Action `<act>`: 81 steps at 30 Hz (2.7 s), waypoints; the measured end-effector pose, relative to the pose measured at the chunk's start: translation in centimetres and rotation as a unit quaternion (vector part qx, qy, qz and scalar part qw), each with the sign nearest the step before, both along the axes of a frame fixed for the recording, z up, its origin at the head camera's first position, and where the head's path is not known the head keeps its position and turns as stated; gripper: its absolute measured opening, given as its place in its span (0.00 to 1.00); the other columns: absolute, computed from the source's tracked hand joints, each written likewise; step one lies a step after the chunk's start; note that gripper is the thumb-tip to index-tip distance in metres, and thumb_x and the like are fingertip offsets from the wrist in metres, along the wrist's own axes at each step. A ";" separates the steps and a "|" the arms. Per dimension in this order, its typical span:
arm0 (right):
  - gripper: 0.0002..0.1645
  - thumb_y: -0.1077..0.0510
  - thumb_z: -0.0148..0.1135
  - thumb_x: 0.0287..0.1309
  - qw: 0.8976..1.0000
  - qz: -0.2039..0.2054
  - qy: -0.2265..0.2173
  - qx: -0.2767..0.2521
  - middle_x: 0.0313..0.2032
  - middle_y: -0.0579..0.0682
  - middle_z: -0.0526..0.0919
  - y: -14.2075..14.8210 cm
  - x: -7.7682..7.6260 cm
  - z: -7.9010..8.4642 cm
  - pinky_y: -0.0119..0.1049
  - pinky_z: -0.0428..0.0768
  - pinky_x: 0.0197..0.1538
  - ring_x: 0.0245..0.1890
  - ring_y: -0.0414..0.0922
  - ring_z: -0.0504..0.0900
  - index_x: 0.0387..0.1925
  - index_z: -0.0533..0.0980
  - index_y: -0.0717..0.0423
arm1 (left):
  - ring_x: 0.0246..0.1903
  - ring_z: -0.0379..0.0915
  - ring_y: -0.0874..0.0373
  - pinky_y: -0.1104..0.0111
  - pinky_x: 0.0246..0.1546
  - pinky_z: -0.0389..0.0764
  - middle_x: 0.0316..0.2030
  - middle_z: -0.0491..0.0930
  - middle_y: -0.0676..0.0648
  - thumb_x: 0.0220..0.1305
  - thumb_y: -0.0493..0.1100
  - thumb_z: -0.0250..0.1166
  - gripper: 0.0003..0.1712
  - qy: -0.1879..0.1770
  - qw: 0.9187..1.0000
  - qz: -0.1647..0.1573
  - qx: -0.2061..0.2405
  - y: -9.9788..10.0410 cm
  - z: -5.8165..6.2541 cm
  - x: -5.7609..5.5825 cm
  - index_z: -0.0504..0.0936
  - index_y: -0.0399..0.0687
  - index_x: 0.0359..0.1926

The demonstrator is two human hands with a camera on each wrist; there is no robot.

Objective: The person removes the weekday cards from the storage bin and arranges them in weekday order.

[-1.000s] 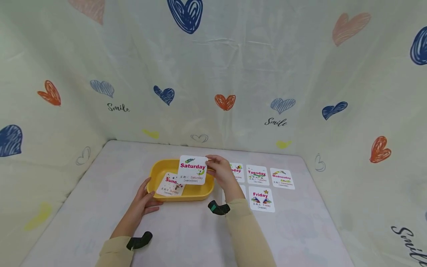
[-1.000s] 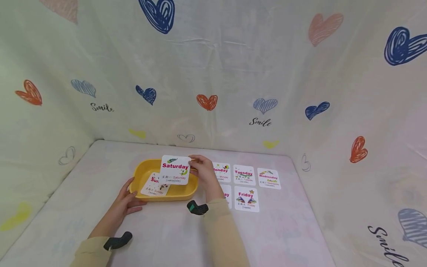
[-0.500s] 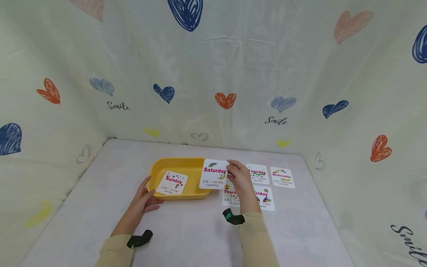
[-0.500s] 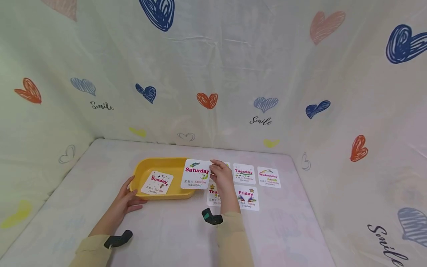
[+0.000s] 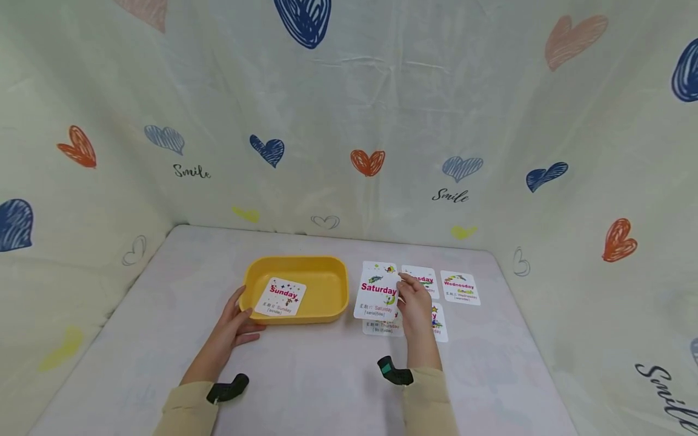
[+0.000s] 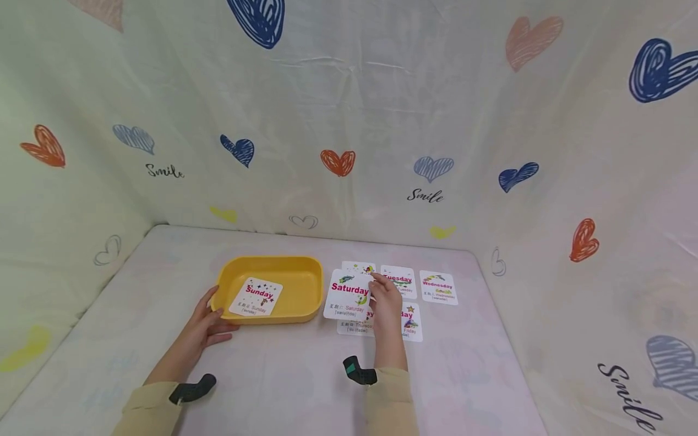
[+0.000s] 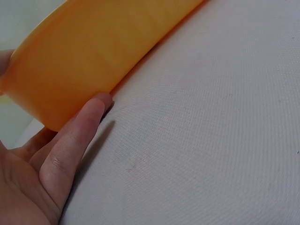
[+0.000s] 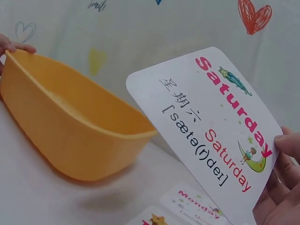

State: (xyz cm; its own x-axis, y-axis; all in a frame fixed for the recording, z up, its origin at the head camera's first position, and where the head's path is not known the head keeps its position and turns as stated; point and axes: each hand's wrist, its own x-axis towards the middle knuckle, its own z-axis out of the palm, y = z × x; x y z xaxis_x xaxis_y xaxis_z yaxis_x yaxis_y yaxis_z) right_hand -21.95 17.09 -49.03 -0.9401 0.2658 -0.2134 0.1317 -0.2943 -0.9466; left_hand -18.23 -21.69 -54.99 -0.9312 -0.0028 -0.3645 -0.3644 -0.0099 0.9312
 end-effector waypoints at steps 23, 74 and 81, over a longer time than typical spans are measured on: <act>0.22 0.58 0.50 0.72 0.994 -0.069 -0.042 0.073 0.59 0.53 0.71 6.2 3.5 -3.3 0.24 0.76 0.50 0.53 0.46 0.74 0.63 0.69 0.60 | 0.47 0.80 0.48 0.64 0.45 0.82 0.72 0.55 0.41 0.74 0.55 0.51 0.39 0.003 1.000 -0.005 -0.007 -0.1 -0.1 0.0 0.39 0.77 0.76; 0.42 0.45 0.70 0.56 0.889 -0.009 -0.154 0.430 0.52 0.65 0.65 20.0 2.5 -6.3 0.41 0.71 0.41 0.47 0.57 0.66 0.62 0.62 0.64 | 0.46 0.80 0.48 0.64 0.45 0.82 0.69 0.59 0.40 0.74 0.53 0.51 0.39 -0.004 1.000 0.002 -0.004 0.0 0.0 -0.1 0.39 0.75 0.76; 0.41 0.47 0.70 0.56 0.880 -0.016 -0.156 0.448 0.54 0.67 0.65 20.7 1.8 -6.9 0.47 0.69 0.45 0.48 0.59 0.65 0.61 0.62 0.64 | 0.46 0.80 0.48 0.64 0.45 0.82 0.69 0.59 0.40 0.74 0.53 0.51 0.40 -0.002 1.000 0.002 -0.006 0.1 0.2 0.1 0.39 0.75 0.76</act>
